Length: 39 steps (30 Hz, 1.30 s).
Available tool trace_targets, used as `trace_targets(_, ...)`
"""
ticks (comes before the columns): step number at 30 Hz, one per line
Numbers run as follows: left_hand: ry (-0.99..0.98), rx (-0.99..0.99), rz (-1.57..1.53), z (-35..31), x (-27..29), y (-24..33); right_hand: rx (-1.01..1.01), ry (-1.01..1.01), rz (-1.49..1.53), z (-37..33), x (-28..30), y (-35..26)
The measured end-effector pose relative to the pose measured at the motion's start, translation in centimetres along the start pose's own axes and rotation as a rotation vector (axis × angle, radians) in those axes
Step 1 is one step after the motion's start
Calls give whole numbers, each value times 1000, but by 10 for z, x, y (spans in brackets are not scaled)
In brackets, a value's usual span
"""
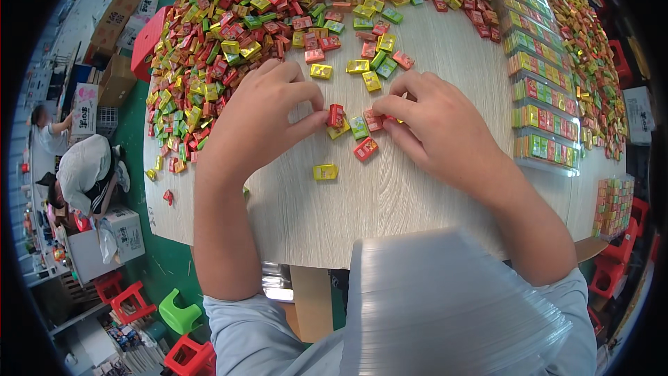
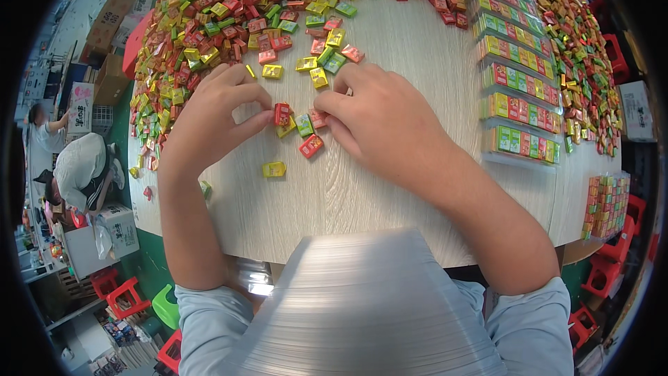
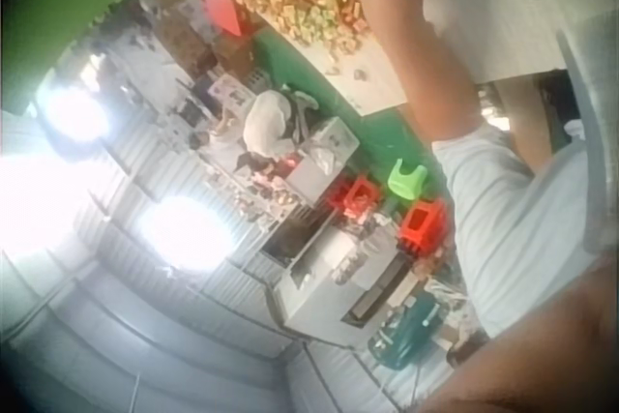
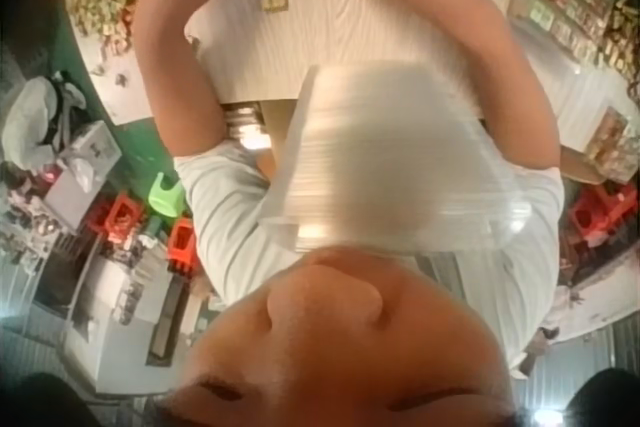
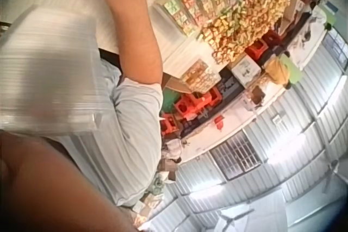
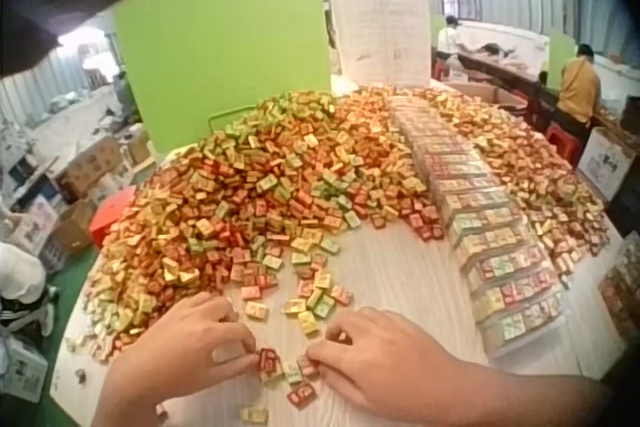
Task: Placing small colorful toy boxes into clear plastic trays.
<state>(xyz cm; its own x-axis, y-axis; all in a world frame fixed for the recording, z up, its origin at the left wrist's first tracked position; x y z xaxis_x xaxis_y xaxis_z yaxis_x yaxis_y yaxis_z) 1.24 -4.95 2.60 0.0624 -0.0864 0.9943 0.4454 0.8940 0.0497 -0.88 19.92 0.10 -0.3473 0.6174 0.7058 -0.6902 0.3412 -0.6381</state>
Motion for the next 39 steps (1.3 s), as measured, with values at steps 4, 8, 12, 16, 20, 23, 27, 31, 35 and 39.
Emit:
trace_targets(4,-10,11,-33,0,-4,2,8,11,6,0,-1,0)
trace_targets(8,36,35,-100,4,0,12,4,15,-1,-1,-1,1)
trace_targets(12,41,-57,-100,2,-7,15,1,17,2,0,-2,0)
trace_targets(16,-37,-54,-104,1,-5,12,0,13,4,0,-3,0)
trace_targets(20,-139,26,-110,0,5,9,-1,11,-1,-1,-1,0)
trace_targets(23,-205,128,-72,-5,4,4,-14,-3,-6,-1,-2,0)
trace_targets(27,-208,215,-107,-11,-1,1,75,71,-96,4,-1,-9)
trace_targets(31,-196,231,-120,-12,6,1,142,70,-109,12,-12,-10)
trace_targets(35,-244,228,-121,-18,7,-2,153,52,-115,16,-27,-10)
trace_targets(39,-162,150,-154,-18,2,0,179,31,-64,14,-34,-12)
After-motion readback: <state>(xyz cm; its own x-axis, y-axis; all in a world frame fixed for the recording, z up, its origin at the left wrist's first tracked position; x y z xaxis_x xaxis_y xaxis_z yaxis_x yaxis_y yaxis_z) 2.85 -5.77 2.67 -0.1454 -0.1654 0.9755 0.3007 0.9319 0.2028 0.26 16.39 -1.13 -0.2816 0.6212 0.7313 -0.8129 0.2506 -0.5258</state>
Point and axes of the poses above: each hand's wrist, its own z-axis towards the middle knuckle, its own x-axis out of the back of the hand, y = z × x, the point moved 2 cm from there along z, towards the middle knuckle, and after that the axes turned 15 degrees about z, right-handed, at the moved point
